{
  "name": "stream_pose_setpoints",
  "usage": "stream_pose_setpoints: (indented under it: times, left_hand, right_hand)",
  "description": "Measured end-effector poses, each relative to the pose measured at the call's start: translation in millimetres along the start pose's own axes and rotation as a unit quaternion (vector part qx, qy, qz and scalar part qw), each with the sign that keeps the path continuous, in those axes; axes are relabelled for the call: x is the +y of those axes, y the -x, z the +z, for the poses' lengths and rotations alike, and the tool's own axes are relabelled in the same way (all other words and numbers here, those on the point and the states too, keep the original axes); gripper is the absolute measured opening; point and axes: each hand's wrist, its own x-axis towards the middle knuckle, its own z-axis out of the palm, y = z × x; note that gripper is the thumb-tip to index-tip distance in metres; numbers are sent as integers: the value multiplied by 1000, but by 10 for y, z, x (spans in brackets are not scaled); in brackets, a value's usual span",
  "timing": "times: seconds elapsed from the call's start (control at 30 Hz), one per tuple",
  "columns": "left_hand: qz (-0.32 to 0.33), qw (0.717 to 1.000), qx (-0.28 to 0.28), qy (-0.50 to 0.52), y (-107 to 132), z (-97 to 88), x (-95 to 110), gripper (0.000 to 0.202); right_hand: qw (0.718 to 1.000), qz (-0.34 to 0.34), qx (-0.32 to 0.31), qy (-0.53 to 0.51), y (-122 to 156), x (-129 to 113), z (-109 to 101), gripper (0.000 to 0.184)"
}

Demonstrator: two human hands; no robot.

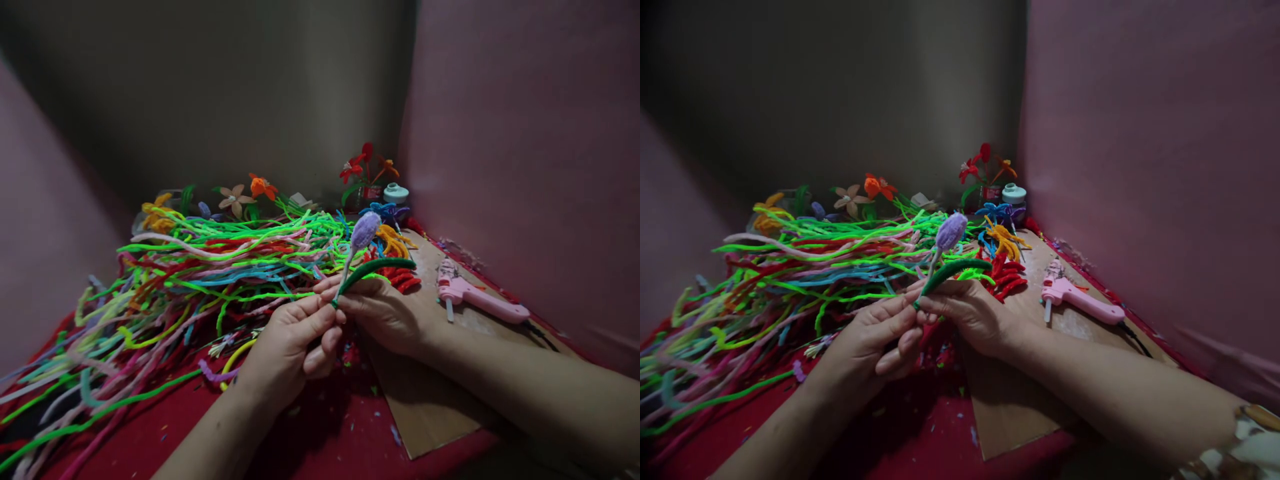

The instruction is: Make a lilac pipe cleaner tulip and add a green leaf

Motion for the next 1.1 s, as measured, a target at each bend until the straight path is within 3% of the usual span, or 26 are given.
stream_pose_setpoints:
  times: [0.07, 0.1, 0.2, 0.23, 0.3, 0.37, 0.47, 0.6, 0.7, 0.87, 1.1]
  left_hand:
    - [75, 981, 67, -168, 9, 19, -14, 23]
    - [133, 947, 107, -271, 9, 23, -35, 23]
    - [304, 784, 177, -512, -6, -6, -135, 12]
    - [325, 748, 187, -548, -13, -25, -167, 12]
    - [334, 720, 189, -578, -24, -64, -210, 15]
    - [314, 744, 180, -562, -30, -86, -213, 18]
    - [261, 820, 165, -481, -39, -62, -157, 19]
    - [166, 926, 151, -304, -46, 24, -49, 17]
    - [86, 974, 126, -167, -31, 64, 4, 27]
    - [17, 998, 61, 6, -2, 57, 8, 23]
    - [-33, 992, -46, 115, 3, -31, -46, 18]
  right_hand:
    - [1000, 4, 30, 0, 7, 25, 7, 16]
    - [999, 7, 46, 4, 11, 38, 10, 17]
    - [996, 16, 82, 16, 19, 57, 21, 16]
    - [996, 21, 89, 17, 19, 52, 28, 16]
    - [995, 27, 92, 27, 14, 27, 49, 14]
    - [995, 24, 88, 43, 6, -7, 71, 11]
    - [995, 15, 81, 53, -1, -22, 84, 7]
    - [998, 14, 62, -3, 12, 38, 47, 8]
    - [998, 22, 34, -50, 17, 51, 27, 15]
    - [997, 25, 28, -65, 4, -6, 21, 19]
    - [1000, -10, 11, 0, 2, -24, -21, 14]
